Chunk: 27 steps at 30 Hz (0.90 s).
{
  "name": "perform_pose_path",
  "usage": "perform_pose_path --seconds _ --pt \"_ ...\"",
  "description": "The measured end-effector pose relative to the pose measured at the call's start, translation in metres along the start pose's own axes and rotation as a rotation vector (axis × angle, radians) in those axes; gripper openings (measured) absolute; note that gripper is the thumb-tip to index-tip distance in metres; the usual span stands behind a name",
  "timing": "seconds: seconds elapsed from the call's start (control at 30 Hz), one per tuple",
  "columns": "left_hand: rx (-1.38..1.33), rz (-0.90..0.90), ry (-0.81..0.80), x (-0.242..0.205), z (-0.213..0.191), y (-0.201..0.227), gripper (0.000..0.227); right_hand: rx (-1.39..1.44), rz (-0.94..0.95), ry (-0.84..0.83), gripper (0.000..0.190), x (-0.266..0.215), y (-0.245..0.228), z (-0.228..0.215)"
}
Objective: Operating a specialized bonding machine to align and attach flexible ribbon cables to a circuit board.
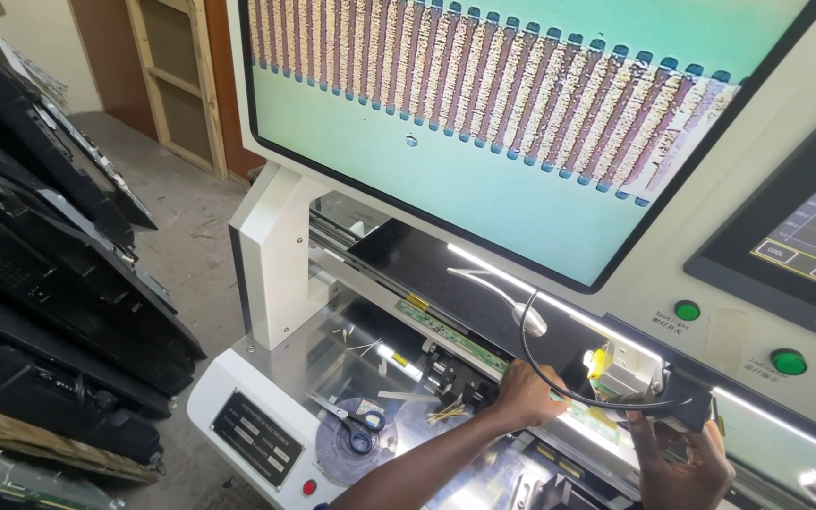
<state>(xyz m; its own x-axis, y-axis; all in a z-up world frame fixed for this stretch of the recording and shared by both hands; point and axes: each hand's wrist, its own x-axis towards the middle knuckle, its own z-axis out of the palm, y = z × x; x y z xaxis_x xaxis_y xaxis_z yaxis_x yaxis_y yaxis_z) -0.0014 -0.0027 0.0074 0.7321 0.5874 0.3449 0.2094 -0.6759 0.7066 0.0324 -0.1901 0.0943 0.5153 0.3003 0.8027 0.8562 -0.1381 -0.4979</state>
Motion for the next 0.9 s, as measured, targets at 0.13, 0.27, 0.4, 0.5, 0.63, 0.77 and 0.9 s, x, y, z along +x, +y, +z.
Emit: perform_pose_path --seconds 0.13,0.27,0.4,0.5,0.63,0.77,0.9 --pt "-0.015 0.021 0.037 0.0004 0.0014 -0.0011 0.021 -0.044 0.006 -0.023 0.016 0.0005 0.0035 -0.0027" --pt "-0.018 0.013 0.02 -0.001 -0.0028 0.0029 0.02 -0.04 0.005 -0.02 0.016 0.0011 -0.0006 -0.0054" --pt "-0.017 -0.01 -0.008 -0.002 -0.0047 0.0057 0.02 -0.043 0.005 -0.015 0.014 0.0002 0.0023 -0.0055" --pt "-0.019 -0.008 -0.005 -0.0021 -0.0068 0.007 0.019 -0.03 -0.001 -0.005 0.015 0.0003 0.0002 -0.0053" --pt "-0.027 0.001 0.014 -0.001 -0.0018 0.0037 0.017 -0.017 -0.012 0.003 0.014 -0.0004 0.0036 -0.005" --pt "-0.032 -0.02 0.003 -0.0008 -0.0021 0.0041 0.016 -0.009 0.004 -0.004 0.015 0.0007 -0.003 -0.0058" --pt "-0.029 -0.001 0.02 -0.0007 0.0006 0.002 0.018 -0.012 -0.011 0.01 0.015 0.0002 0.0026 -0.0051"
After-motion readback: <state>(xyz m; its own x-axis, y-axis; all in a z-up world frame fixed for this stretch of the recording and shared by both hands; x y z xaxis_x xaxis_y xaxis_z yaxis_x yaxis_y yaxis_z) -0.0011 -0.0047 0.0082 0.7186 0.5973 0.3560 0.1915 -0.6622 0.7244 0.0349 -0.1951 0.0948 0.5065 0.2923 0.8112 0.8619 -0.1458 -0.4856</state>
